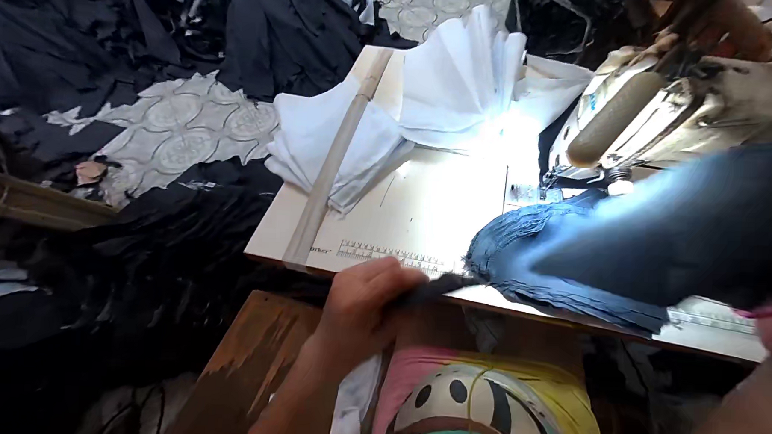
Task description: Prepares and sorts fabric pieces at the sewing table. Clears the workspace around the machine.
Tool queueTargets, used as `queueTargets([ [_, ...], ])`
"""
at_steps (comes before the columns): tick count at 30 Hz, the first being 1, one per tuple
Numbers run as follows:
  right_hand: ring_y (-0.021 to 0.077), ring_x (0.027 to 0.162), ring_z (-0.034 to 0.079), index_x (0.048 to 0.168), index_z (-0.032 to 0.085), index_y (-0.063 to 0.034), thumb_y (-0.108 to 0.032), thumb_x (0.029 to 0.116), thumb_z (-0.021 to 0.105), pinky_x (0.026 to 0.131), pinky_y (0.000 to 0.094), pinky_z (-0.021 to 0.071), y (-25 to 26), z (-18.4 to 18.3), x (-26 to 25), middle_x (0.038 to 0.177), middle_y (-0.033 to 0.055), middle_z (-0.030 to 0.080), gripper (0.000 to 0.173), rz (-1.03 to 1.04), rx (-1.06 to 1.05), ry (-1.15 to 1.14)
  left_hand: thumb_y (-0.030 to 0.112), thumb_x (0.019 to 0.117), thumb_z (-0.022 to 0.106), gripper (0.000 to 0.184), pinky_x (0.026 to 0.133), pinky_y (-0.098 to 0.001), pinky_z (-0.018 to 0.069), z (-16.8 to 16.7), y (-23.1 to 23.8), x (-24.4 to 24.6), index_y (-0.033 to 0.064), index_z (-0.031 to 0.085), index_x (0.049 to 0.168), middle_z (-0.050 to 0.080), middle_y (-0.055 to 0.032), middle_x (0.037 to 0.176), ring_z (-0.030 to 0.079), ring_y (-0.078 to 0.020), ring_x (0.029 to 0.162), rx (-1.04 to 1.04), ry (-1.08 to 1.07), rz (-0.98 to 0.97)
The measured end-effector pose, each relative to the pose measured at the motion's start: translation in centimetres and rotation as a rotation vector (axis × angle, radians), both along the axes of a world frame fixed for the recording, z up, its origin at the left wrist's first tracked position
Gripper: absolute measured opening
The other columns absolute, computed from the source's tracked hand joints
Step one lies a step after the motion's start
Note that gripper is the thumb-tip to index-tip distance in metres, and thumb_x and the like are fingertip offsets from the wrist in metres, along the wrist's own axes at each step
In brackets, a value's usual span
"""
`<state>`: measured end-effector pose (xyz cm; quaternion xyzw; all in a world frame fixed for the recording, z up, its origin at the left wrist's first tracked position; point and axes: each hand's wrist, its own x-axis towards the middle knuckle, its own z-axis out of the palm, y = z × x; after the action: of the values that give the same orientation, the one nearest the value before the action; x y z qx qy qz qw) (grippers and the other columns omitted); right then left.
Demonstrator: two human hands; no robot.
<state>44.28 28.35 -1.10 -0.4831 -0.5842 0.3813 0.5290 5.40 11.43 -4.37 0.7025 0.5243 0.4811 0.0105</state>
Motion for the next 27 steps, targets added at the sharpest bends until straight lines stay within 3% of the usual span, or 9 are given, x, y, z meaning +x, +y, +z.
queueTargets([
  [1,-0.0058,0.074,0.061,0.112,0.055,-0.0035,-0.010,0.0974,0.052,0.069,0.0155,0.0543,0.6,-1.0,0.1,0.088,-0.0091,0.065,0.016,-0.018,-0.045,-0.258,0.024,0.0985,0.059,0.022,0.060,-0.0273,0.0525,-0.8,0.7,0.0,0.0062,0.071,0.091,0.066,-0.0074,0.074,0.063,-0.0148,0.065,-0.124,0.098,0.082],
  [3,0.0255,0.084,0.062,0.118,0.060,0.0126,-0.012,0.0997,0.059,0.078,0.0449,0.0512,1.0,-2.4,-0.5,0.097,0.0221,0.066,0.031,0.009,-0.202,-0.728,0.016,0.0890,0.066,0.016,0.057,-0.0487,0.0554,-2.2,1.4,0.6,0.0015,0.074,0.091,0.069,-0.0133,0.074,0.069,-0.0294,0.064,-0.390,0.209,0.177],
  [6,0.0590,0.097,0.063,0.125,0.058,0.0105,-0.020,0.0973,0.066,0.082,0.0750,0.0432,-0.3,-2.5,-2.7,0.103,0.0382,0.066,0.042,-0.130,-0.171,-0.993,0.015,0.0872,0.068,0.015,0.056,-0.0535,0.0543,-3.7,1.4,1.2,0.0010,0.073,0.090,0.068,-0.0142,0.073,0.069,-0.0333,0.063,-0.485,0.237,0.235],
  [12,0.0317,0.073,0.072,0.091,0.074,-0.0035,-0.043,0.0915,0.067,0.063,0.0502,0.0565,-4.0,-1.6,-12.9,0.081,0.0139,0.072,0.040,0.293,0.550,-0.895,0.024,0.0872,0.060,0.022,0.049,-0.0410,0.0524,-2.7,0.6,1.8,0.0066,0.073,0.085,0.066,-0.0059,0.069,0.065,-0.0216,0.057,-0.379,0.272,0.254],
  [16,0.0421,0.090,0.071,0.106,0.068,0.0014,-0.033,0.1061,0.052,0.078,0.0565,0.0516,-4.1,-2.7,-17.2,0.088,0.0224,0.071,0.038,0.821,0.141,-1.193,0.024,0.0878,0.061,0.022,0.056,-0.0278,0.0530,-2.3,-0.5,1.7,0.0066,0.073,0.083,0.068,-0.0049,0.071,0.064,-0.0137,0.061,-0.295,0.181,0.206],
  [19,0.0263,0.060,0.063,0.091,0.066,-0.0019,-0.045,0.0980,0.061,0.053,0.0417,0.0476,-3.6,-2.8,-14.6,0.068,0.0111,0.062,0.044,0.782,0.318,-0.730,0.037,0.1007,0.058,0.027,0.080,-0.0087,0.0470,-3.0,-0.7,0.9,0.0129,0.066,0.092,0.061,0.0030,0.090,0.058,0.0043,0.089,-0.254,-0.123,0.030],
  [21,0.0133,0.061,0.056,0.099,0.067,-0.0017,-0.049,0.0900,0.071,0.054,0.0287,0.0467,-4.8,-2.6,-14.3,0.077,0.0068,0.063,0.048,0.799,0.366,-0.390,0.042,0.1027,0.056,0.026,0.093,-0.0103,0.0459,-3.4,0.0,2.0,0.0179,0.064,0.099,0.061,0.0067,0.105,0.056,0.0063,0.105,-0.260,-0.233,-0.118],
  [24,0.0151,0.062,0.060,0.086,0.066,0.0000,-0.021,0.0862,0.075,0.053,0.0257,0.0475,-7.0,-2.5,-15.2,0.073,0.0107,0.063,0.023,0.800,0.483,-0.236,0.039,0.1041,0.054,0.026,0.095,-0.0136,0.0475,-4.2,1.3,5.7,0.0141,0.061,0.103,0.062,0.0031,0.108,0.057,0.0032,0.108,-0.241,-0.284,-0.316],
  [27,0.0054,0.072,0.055,0.091,0.059,-0.0028,-0.019,0.1002,0.064,0.064,0.0145,0.0452,-7.0,-1.4,-13.1,0.079,0.0053,0.055,0.019,0.718,0.471,-0.003,0.027,0.0983,0.066,0.024,0.090,-0.0183,0.0535,-6.3,1.0,7.0,0.0067,0.065,0.111,0.069,-0.0008,0.103,0.065,0.0012,0.099,-0.482,-0.385,-0.493],
])
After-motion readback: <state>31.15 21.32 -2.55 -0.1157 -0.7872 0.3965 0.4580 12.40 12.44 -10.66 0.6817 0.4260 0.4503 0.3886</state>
